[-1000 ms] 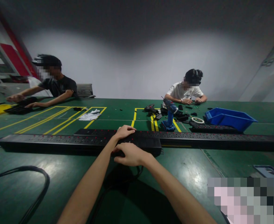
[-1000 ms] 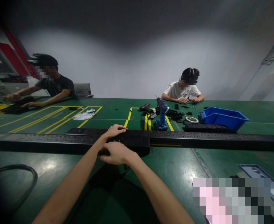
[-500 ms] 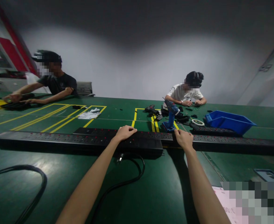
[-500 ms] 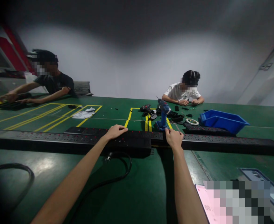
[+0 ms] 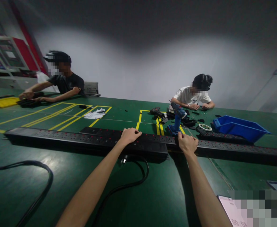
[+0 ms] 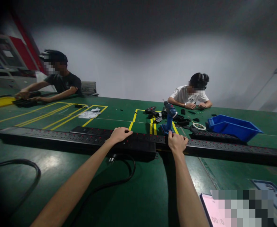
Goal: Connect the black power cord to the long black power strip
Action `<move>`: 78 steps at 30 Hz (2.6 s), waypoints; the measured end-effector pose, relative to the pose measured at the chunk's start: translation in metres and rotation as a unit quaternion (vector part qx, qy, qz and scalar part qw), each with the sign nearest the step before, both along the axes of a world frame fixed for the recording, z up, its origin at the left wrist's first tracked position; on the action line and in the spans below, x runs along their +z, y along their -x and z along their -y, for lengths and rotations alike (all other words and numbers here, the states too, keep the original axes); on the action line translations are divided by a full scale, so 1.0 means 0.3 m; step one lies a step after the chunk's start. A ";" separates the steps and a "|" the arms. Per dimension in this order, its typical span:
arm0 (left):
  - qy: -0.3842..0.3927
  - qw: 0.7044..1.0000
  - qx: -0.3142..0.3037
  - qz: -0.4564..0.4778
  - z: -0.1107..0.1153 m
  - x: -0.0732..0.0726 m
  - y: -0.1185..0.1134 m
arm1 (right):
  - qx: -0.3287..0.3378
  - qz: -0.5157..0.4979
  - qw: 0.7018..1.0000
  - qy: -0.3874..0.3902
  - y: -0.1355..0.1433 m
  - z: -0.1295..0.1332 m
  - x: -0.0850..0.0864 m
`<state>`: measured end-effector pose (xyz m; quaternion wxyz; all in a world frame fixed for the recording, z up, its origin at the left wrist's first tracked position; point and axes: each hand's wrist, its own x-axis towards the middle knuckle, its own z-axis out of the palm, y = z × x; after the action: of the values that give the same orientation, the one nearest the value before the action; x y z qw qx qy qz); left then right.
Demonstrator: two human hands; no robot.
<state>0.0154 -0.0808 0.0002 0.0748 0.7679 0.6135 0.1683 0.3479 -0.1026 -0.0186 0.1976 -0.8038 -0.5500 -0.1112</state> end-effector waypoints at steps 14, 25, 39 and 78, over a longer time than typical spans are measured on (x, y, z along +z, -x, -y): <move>0.063 0.998 0.011 0.029 -0.037 0.019 0.081 | 0.010 -0.005 1.000 0.001 0.065 0.002 0.017; 0.072 0.995 0.025 0.056 -0.020 0.039 0.137 | 0.025 -0.006 1.000 0.008 0.122 0.007 0.025; 0.091 0.991 0.042 0.087 -0.035 0.038 0.159 | 0.041 -0.015 0.999 0.014 0.145 0.020 0.033; 0.100 0.990 0.050 0.089 -0.066 0.008 0.200 | 0.022 -0.012 1.000 -0.012 0.188 0.032 0.038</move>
<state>-0.0446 -0.0611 0.0027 0.1966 0.7066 0.6561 0.1776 0.2915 -0.1122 -0.0070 0.2160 -0.7902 -0.5640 -0.1039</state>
